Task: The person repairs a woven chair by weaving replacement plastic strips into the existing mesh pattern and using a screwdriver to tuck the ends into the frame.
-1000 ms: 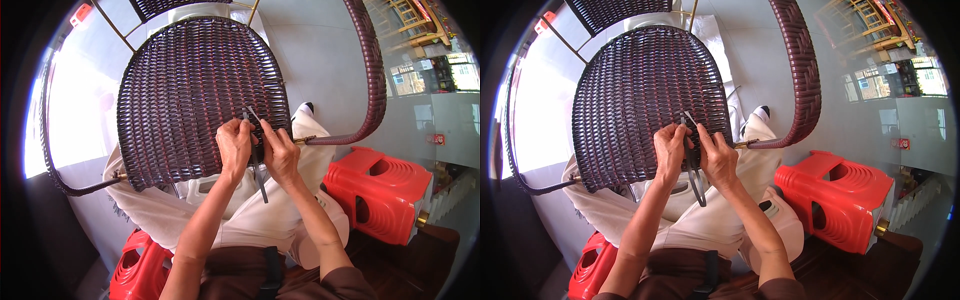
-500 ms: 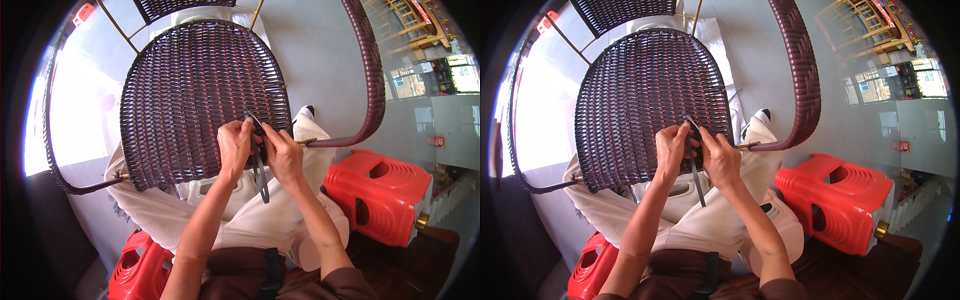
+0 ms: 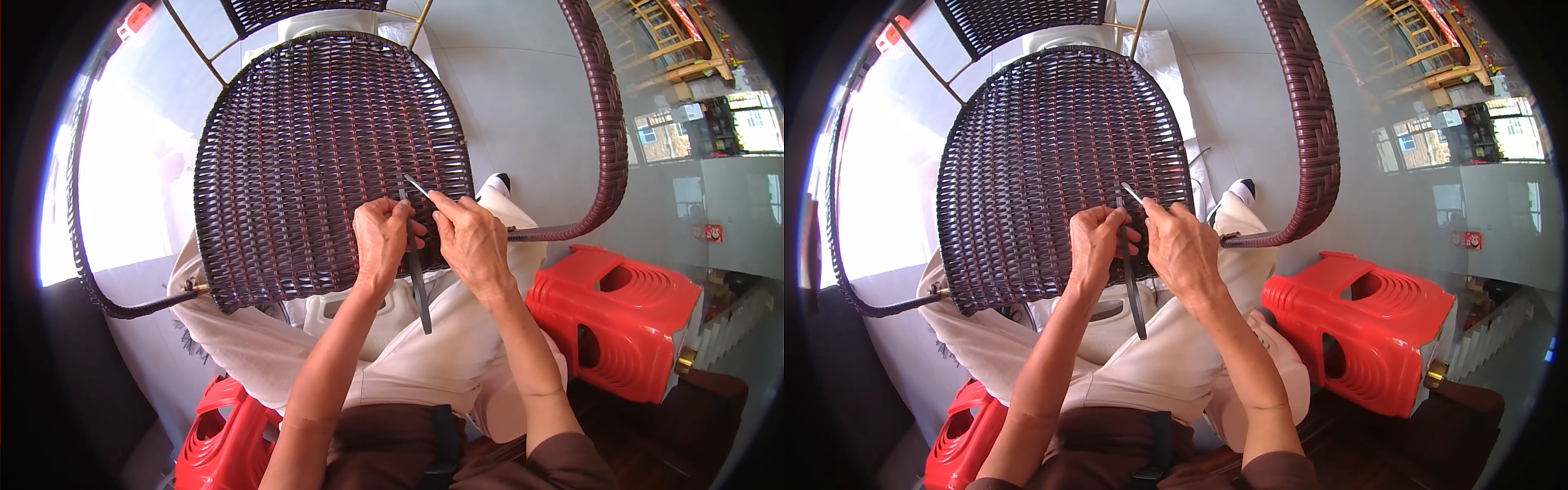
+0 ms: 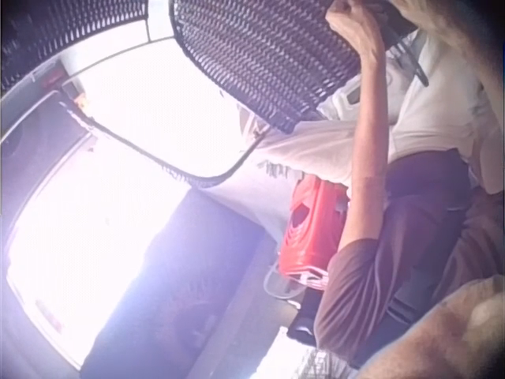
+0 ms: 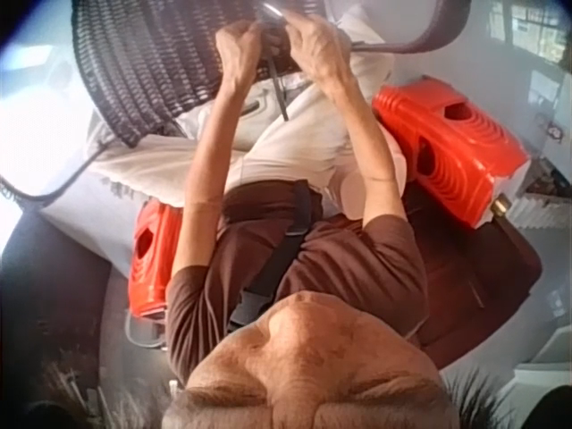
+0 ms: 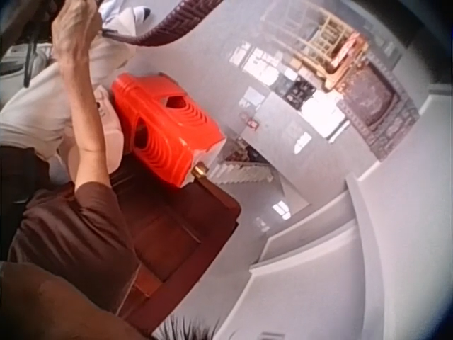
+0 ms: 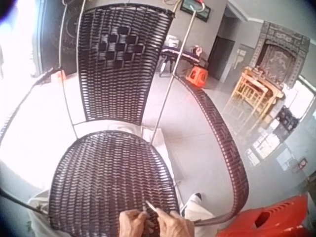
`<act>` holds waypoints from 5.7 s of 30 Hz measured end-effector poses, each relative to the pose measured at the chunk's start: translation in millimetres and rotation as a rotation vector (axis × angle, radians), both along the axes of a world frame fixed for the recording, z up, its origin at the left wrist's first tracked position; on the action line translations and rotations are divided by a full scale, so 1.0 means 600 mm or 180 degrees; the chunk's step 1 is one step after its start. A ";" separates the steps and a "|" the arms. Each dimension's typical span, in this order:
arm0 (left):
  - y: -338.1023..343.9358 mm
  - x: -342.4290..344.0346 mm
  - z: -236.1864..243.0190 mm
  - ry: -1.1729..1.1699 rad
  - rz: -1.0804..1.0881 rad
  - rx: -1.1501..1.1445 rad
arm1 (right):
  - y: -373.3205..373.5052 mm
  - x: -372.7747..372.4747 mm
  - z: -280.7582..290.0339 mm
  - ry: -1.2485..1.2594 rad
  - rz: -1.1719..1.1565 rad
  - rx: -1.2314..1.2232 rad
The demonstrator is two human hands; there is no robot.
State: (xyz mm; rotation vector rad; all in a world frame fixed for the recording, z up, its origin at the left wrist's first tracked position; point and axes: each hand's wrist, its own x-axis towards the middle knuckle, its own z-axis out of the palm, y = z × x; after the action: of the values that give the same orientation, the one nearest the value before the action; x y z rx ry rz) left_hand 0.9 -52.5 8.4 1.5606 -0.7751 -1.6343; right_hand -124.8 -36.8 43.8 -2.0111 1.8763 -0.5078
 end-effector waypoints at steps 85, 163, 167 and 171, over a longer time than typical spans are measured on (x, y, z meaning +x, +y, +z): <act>0.037 0.006 0.011 0.0471 0.0254 0.0111 | 0.031 0.008 -0.084 -0.0449 -0.0128 -0.1240; 0.007 0.003 -0.030 0.0281 0.0101 -0.0289 | -0.113 0.062 -0.073 -0.0876 0.0021 -0.0814; 0.008 0.010 -0.030 0.0613 0.0015 -0.0060 | -0.125 0.051 -0.092 -0.1393 -0.0105 -0.0389; 0.022 0.025 -0.003 0.1039 -0.0069 0.0461 | -0.128 0.054 -0.068 -0.1516 -0.0082 -0.0469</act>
State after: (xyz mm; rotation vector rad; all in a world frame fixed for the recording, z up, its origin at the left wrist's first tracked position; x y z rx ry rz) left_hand 16.1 -39.5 6.8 1.3349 -0.5104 -1.9343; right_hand -92.3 -113.4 2.9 -1.7490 1.6077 -1.0538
